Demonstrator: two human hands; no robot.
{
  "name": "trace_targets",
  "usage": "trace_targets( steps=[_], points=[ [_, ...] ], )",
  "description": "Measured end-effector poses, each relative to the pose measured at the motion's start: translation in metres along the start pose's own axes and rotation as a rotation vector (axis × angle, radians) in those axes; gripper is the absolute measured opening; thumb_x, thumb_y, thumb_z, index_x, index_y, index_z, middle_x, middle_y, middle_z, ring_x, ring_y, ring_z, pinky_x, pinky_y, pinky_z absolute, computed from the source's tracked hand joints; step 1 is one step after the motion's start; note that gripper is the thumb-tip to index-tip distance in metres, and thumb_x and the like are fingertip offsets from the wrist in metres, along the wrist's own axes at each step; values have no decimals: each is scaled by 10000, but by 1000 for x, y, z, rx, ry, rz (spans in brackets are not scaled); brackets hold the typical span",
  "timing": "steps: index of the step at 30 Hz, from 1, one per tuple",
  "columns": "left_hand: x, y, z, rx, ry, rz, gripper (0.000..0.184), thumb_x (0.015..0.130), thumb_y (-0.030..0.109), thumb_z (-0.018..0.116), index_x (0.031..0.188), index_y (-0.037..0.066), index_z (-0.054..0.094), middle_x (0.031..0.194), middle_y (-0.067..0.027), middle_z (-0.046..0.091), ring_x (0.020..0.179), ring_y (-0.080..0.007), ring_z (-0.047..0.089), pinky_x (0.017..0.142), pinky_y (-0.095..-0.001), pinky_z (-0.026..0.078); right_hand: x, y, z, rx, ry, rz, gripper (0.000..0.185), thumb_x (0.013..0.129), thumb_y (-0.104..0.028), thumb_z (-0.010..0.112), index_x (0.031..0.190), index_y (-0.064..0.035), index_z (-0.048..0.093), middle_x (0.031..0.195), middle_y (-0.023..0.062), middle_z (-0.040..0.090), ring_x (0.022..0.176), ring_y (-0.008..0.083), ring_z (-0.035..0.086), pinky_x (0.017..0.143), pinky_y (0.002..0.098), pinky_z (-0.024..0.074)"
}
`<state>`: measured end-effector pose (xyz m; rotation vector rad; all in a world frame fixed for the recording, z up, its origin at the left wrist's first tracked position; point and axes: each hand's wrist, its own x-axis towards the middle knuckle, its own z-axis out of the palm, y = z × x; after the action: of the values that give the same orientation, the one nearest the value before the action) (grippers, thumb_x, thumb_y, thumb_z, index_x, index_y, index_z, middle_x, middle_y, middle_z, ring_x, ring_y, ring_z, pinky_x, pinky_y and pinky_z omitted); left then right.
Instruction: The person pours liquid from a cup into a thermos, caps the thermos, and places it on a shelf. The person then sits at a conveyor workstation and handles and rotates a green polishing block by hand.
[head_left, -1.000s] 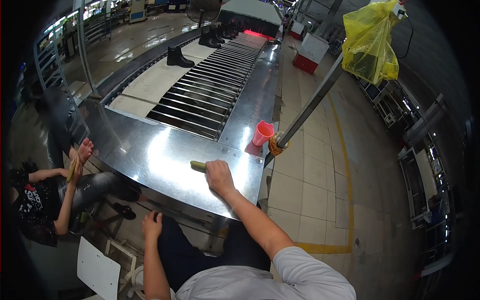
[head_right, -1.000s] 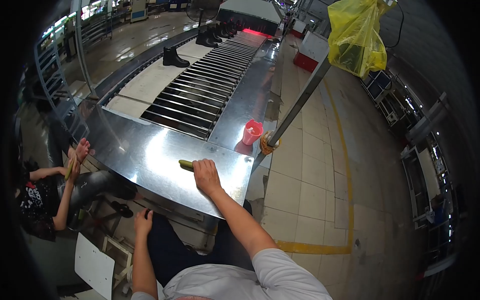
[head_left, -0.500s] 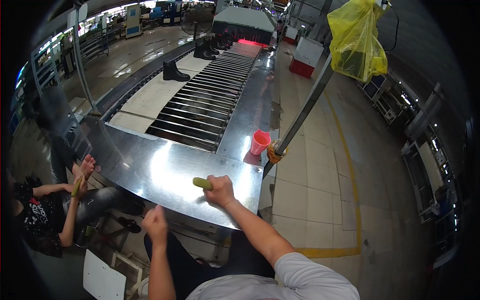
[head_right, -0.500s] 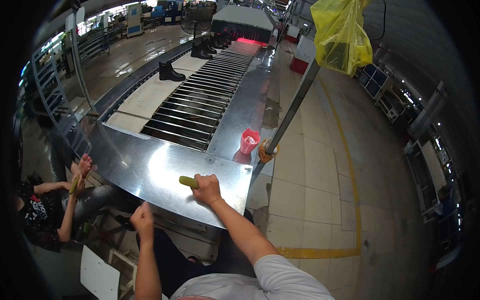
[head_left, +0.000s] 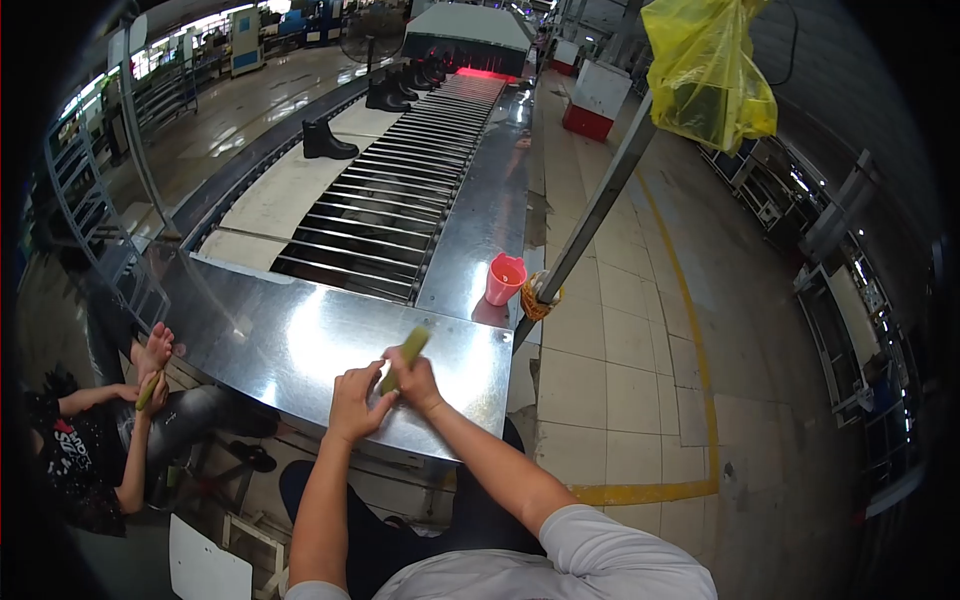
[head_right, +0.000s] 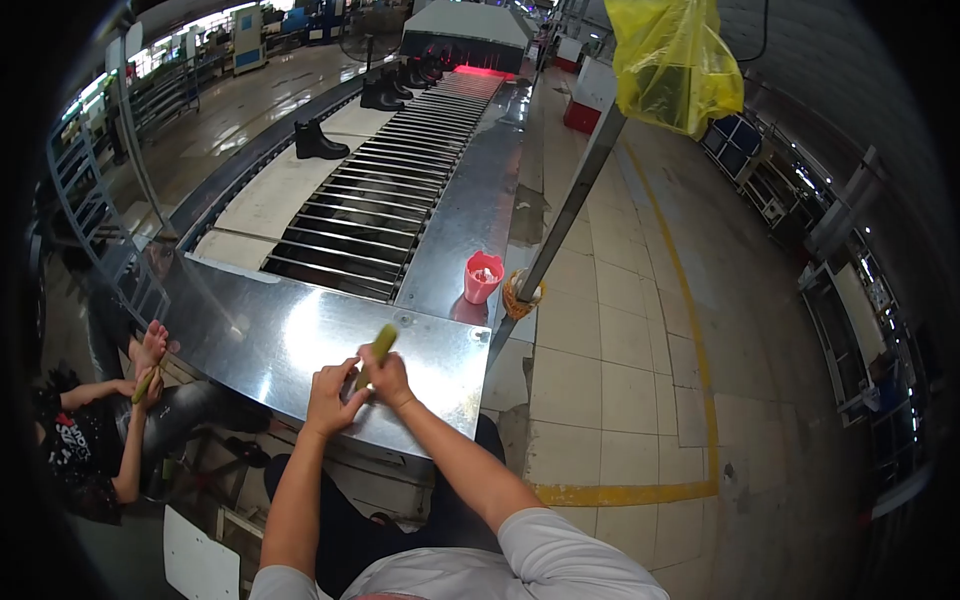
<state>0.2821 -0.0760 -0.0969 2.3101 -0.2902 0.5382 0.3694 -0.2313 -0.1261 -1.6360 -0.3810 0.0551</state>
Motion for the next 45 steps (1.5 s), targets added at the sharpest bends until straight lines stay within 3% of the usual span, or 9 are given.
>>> trace_targets(
  steps=[2, 5, 8, 12, 16, 21, 29, 34, 45],
  points=[
    [-3, -15, 7, 50, 61, 39, 432, 859, 144, 729, 1279, 83, 654, 1090, -120, 709, 1063, -323, 634, 958, -441, 452, -1, -1, 15, -123, -32, -115, 360, 1025, -375, 656, 1066, -26, 739, 899, 81, 748, 855, 164, 701, 773, 326, 546],
    [-7, -46, 25, -39, 239, -21, 299, 871, 2, 633, 1154, 70, 702, 1056, -120, 720, 1046, -328, 643, 927, -436, 480, -2, -8, 7, 28, -171, 25, 349, 1010, -364, 690, 1033, -22, 755, 906, 69, 751, 850, 143, 692, 774, 319, 543],
    [-7, -47, 22, -98, 261, -88, 278, 875, -77, 569, 1050, 65, 731, 1016, -109, 730, 1022, -324, 649, 878, -439, 498, -1, -10, 1, 88, -36, 15, 325, 990, -334, 736, 981, -11, 773, 869, 48, 760, 810, 117, 681, 745, 289, 547],
    [-6, -31, 11, -103, 185, -86, 213, 894, -1, 621, 1051, 73, 744, 997, -82, 735, 1021, -297, 648, 930, -429, 448, 0, -14, 0, 126, 3, 70, 406, 1044, -418, 659, 978, -38, 785, 804, 38, 714, 752, 125, 637, 692, 293, 513],
    [2, -8, 4, 24, 115, -29, 357, 878, 52, 699, 1234, 75, 703, 1083, -93, 724, 1056, -300, 646, 989, -420, 421, -1, -20, -5, 202, -38, 152, 432, 1053, -451, 650, 1131, -41, 763, 791, 7, 696, 707, 77, 612, 654, 242, 491],
    [3, -26, 9, -41, 128, -25, 417, 866, -26, 647, 1268, 77, 688, 1142, -110, 726, 1084, -332, 653, 985, -453, 447, 0, -18, -6, 100, -235, -84, 401, 962, -267, 762, 1289, -42, 709, 798, -10, 672, 712, 63, 589, 683, 241, 497],
    [0, -28, 9, 70, 107, -96, 255, 864, -30, 659, 1101, 54, 702, 1096, -124, 726, 1041, -353, 654, 880, -461, 476, 0, -6, 1, 131, -171, -97, 362, 998, -361, 752, 1080, -9, 778, 782, 21, 720, 704, 85, 633, 671, 260, 516],
    [-7, -32, 15, 108, 116, -104, 194, 827, 71, 732, 1014, 93, 682, 867, -114, 703, 855, -358, 666, 780, -466, 466, -1, -2, -2, 243, -163, 53, 460, 995, -454, 742, 982, 4, 775, 772, 41, 719, 653, 102, 637, 606, 279, 513],
    [-6, -23, 12, 127, 108, -135, 296, 809, 54, 664, 1092, 131, 701, 759, -143, 677, 772, -363, 665, 754, -472, 464, -7, -15, -4, 134, -76, 187, 337, 967, -327, 780, 933, 9, 784, 729, 23, 697, 660, 95, 624, 603, 267, 484]
  ],
)
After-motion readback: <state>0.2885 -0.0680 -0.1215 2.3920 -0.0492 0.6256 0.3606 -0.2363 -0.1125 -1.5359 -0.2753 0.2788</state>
